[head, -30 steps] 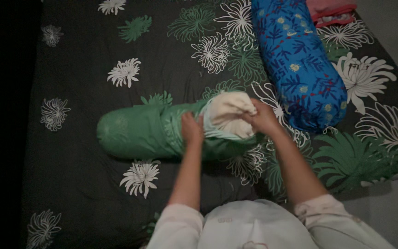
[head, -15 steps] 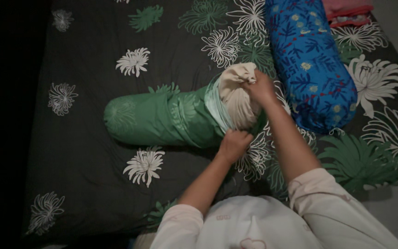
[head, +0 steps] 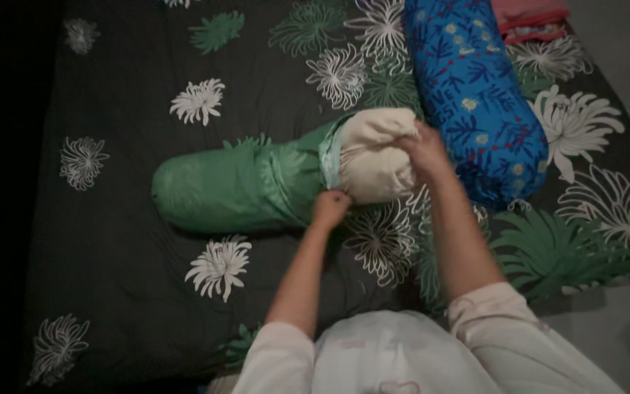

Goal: The person unties the string on a bolster pillowcase and pulls the bolster insert out from the cover by hand.

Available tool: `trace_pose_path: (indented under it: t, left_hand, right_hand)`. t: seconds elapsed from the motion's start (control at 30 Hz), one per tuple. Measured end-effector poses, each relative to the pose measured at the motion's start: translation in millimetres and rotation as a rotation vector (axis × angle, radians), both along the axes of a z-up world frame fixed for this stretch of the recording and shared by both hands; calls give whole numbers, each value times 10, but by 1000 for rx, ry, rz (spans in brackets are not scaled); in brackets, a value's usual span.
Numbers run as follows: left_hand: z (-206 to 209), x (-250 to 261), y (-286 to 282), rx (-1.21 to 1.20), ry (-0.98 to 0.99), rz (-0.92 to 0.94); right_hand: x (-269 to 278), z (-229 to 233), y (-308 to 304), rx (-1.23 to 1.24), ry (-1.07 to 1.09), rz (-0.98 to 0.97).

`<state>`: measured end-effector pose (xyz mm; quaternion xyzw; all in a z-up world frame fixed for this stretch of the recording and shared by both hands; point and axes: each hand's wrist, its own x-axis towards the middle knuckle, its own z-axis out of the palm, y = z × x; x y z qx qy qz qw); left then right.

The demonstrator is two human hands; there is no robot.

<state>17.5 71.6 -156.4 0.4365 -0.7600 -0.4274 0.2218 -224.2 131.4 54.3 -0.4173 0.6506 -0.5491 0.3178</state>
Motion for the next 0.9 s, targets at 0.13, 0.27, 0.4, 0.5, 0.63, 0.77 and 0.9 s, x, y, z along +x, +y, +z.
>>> trace_pose_path:
  t: [0.13, 0.27, 0.4, 0.5, 0.63, 0.77, 0.9]
  left_hand:
    - [849, 27, -215, -273, 681, 460]
    - [1818, -137, -484, -457, 433, 137]
    - [1784, -381, -628, -60, 94, -247]
    - [1337, -614, -797, -111, 74, -138]
    - [568, -633, -1156, -243, 166, 101]
    - [144, -107, -1440, -199, 65, 360]
    - [150, 324, -1311, -269, 76, 497]
  right_hand:
    - [90, 43, 118, 87, 120, 237]
    - [290, 9, 286, 160, 109, 545]
    - [226, 100, 511, 284, 192, 593]
    - [176, 148, 629, 269, 133, 591]
    - [-22, 198, 819, 309, 170, 478]
    - [-273, 228, 1031, 150, 115, 480]
    - [-553, 96, 1016, 133, 173, 260]
